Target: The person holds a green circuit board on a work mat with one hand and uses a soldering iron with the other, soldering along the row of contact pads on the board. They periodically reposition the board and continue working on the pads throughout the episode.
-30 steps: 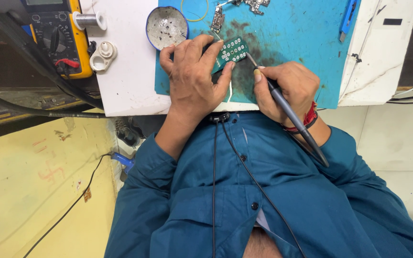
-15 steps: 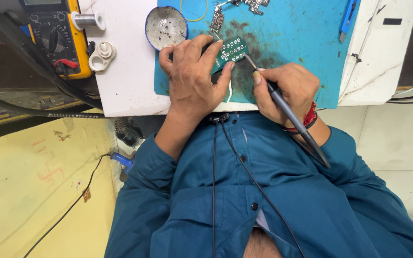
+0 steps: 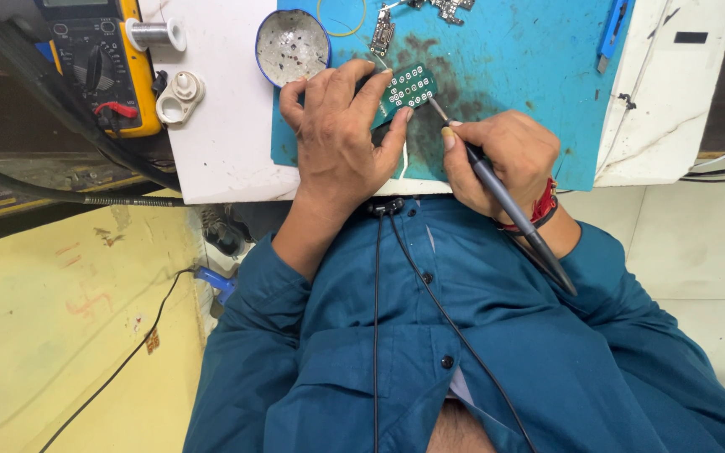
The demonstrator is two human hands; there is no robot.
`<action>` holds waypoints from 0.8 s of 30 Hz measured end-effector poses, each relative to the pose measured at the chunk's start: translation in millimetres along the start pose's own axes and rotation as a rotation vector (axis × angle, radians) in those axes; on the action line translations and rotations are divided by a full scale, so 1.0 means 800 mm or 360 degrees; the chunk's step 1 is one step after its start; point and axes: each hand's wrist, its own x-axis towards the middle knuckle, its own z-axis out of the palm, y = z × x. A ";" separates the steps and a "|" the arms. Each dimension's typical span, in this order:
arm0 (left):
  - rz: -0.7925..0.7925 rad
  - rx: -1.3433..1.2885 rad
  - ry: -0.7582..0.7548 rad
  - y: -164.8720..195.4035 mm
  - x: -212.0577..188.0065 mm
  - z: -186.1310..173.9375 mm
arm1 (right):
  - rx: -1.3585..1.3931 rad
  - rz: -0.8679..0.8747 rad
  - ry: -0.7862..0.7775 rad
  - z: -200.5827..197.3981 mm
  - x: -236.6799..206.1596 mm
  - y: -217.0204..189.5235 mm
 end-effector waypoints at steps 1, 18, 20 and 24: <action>0.0003 -0.0002 0.0000 0.000 0.000 0.000 | -0.0012 -0.0004 -0.0005 0.000 0.000 0.000; 0.0009 0.0000 -0.0001 -0.001 -0.001 0.001 | -0.0013 0.0018 -0.0008 -0.002 -0.001 0.001; 0.0007 0.0001 -0.0002 -0.001 -0.001 0.001 | -0.0004 0.0022 0.0003 -0.001 -0.001 0.001; 0.0010 0.0006 0.0001 0.000 0.000 0.001 | 0.0017 0.0055 0.0019 -0.002 -0.001 0.001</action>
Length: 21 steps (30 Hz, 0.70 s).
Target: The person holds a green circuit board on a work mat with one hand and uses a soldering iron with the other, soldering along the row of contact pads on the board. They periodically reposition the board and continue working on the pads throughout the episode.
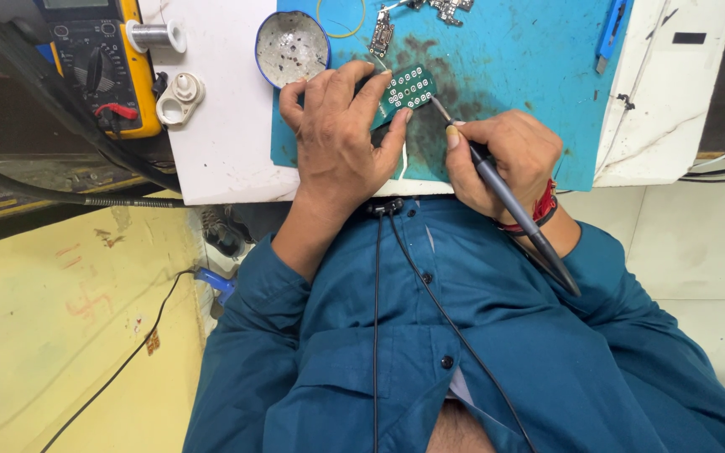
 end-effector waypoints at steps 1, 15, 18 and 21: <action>-0.0002 0.0002 0.0000 0.000 0.000 0.000 | 0.0004 0.0001 -0.0004 0.000 0.000 0.000; 0.0012 0.0001 0.0012 0.000 0.001 0.000 | 0.0025 0.0063 -0.0006 0.000 -0.001 0.000; 0.0007 0.0001 0.0007 0.000 0.001 -0.001 | 0.0007 0.0090 -0.0022 0.000 0.000 -0.001; 0.0006 -0.0002 0.0007 0.000 0.001 -0.001 | 0.0003 0.0100 -0.0026 0.000 0.001 -0.002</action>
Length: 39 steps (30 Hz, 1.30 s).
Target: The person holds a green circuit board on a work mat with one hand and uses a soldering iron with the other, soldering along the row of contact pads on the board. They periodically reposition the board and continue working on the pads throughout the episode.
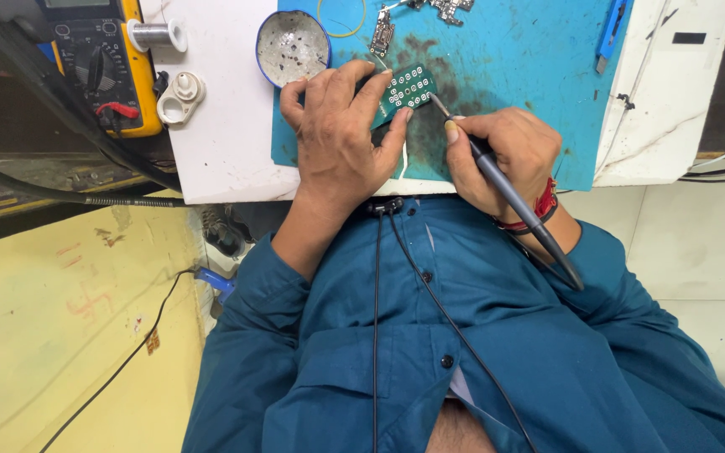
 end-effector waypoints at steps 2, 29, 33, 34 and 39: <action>0.0000 -0.0002 0.0001 0.001 0.000 0.000 | 0.0006 0.0015 -0.0002 0.000 0.000 0.001; -0.0018 -0.0003 -0.0010 0.002 0.000 0.001 | 0.0000 0.0038 0.0004 -0.001 -0.001 0.000; -0.0024 0.0001 -0.0016 0.002 -0.001 0.001 | -0.0003 0.0039 -0.0003 -0.001 -0.001 0.000; -0.0025 0.0003 -0.0016 0.002 0.000 0.001 | 0.0001 0.0038 -0.0007 -0.002 -0.001 0.000; -0.0015 0.0007 -0.0012 0.001 0.000 0.000 | -0.0011 0.0032 -0.0014 -0.001 -0.001 0.000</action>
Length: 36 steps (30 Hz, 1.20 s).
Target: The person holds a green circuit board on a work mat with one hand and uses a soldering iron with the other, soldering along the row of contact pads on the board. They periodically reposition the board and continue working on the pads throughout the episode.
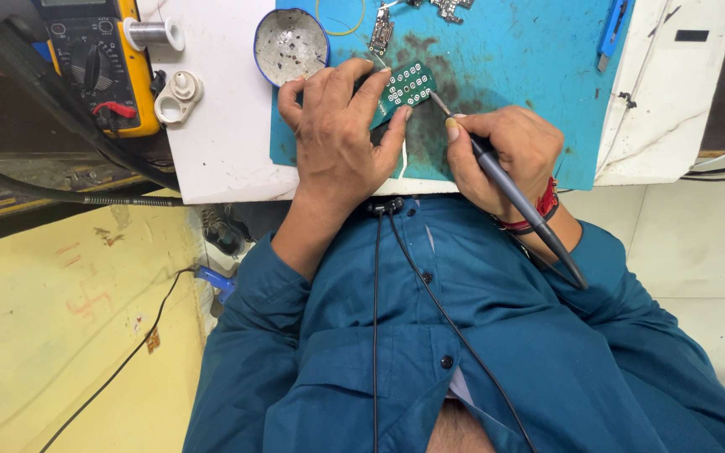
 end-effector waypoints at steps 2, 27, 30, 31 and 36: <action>0.0002 0.0000 0.0000 0.000 0.000 0.000 | -0.0004 0.0007 -0.0005 0.000 0.000 0.000; -0.0009 -0.0006 -0.0004 -0.001 -0.001 0.001 | 0.0032 -0.0021 -0.0011 0.002 0.000 0.003; -0.0004 -0.0006 -0.0005 -0.001 -0.001 0.001 | 0.0032 -0.0015 -0.0010 0.001 0.000 0.003; -0.0002 -0.0004 -0.0005 -0.001 -0.001 0.001 | 0.0030 -0.0013 -0.0011 0.001 0.001 0.002; -0.0010 -0.0008 -0.0006 -0.001 0.000 0.000 | 0.0034 -0.0004 -0.0010 0.000 0.000 0.000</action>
